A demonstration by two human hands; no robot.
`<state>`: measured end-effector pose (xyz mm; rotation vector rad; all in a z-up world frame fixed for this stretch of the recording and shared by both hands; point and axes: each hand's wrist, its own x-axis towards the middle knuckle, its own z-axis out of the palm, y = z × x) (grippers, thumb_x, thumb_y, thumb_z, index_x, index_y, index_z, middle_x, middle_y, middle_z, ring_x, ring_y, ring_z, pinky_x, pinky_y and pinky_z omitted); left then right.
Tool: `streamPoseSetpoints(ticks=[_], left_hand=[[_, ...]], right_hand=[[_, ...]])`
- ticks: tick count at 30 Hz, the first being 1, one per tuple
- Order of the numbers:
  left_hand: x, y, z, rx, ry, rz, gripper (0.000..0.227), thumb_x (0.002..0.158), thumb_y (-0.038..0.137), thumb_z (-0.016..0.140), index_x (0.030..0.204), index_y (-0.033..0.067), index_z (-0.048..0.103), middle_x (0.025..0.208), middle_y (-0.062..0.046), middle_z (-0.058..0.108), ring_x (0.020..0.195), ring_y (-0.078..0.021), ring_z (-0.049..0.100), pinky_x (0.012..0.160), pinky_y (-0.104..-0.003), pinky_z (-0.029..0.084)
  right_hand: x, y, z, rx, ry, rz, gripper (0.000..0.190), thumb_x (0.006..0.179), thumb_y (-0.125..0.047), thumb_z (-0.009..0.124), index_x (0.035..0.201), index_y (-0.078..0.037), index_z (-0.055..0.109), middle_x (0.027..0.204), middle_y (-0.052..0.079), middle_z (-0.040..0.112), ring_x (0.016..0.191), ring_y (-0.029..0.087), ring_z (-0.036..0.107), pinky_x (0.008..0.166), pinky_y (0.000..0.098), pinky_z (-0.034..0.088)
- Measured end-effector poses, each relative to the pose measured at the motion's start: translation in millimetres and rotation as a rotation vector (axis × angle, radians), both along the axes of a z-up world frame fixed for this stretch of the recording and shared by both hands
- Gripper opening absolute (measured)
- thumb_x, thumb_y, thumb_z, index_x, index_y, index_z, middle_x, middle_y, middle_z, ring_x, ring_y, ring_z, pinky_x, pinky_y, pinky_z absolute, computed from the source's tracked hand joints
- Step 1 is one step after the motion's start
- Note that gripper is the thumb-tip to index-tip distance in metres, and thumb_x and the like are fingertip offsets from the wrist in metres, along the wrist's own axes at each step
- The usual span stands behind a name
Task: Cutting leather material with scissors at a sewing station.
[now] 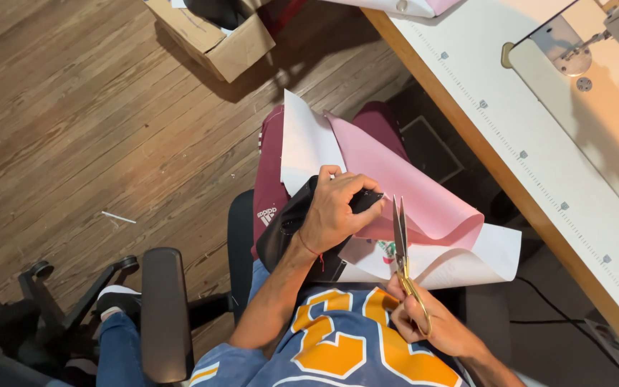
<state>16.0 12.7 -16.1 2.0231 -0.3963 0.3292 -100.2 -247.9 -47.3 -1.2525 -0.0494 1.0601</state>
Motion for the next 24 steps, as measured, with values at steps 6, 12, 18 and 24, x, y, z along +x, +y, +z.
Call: streamPoseSetpoints(ticks=[6,12,18,24], left_hand=[[2,-4,-1,0.022,-0.019,0.001,0.018,0.085,0.018,0.082,0.095,0.0099,0.07,0.08,0.004,0.07,0.071,-0.0132,0.057,0.099,-0.036,0.034],[0,-8,-4,0.019,-0.014,0.008,0.017,0.086,0.017,0.081,0.096,0.0108,0.07,0.084,0.004,0.072,0.076,-0.0123,0.059,0.1,-0.037,0.032],[-3,-9,-3,0.071,-0.088,0.001,0.017,0.086,0.014,0.082,0.097,0.0128,0.07,0.087,0.006,0.071,0.08,-0.0131,0.06,0.097,-0.038,0.033],[-5,-16,-9,0.113,-0.126,-0.049,0.014,0.086,0.014,0.083,0.093,0.0125,0.071,0.089,0.004,0.069,0.076,-0.0145,0.056,0.094,-0.038,0.031]], right_hand=[[-4,-10,-12,-0.077,0.095,-0.004,0.051,0.102,-0.05,0.048,0.125,-0.005,0.05,0.073,0.005,0.041,0.052,0.013,0.038,0.047,0.0283,0.026],[3,10,5,-0.3,-0.12,0.015,0.05,0.098,-0.051,0.056,0.107,-0.003,0.058,0.07,0.006,0.053,0.059,0.014,0.051,0.053,0.0298,0.041],[-1,2,4,-0.13,0.05,-0.061,0.036,0.104,-0.038,0.06,0.101,-0.005,0.048,0.073,0.004,0.043,0.057,0.013,0.041,0.051,0.0291,0.039],[-4,-19,2,-0.186,0.164,-0.045,0.037,0.104,-0.039,0.059,0.103,-0.002,0.052,0.065,0.005,0.041,0.048,0.012,0.036,0.042,0.0283,0.028]])
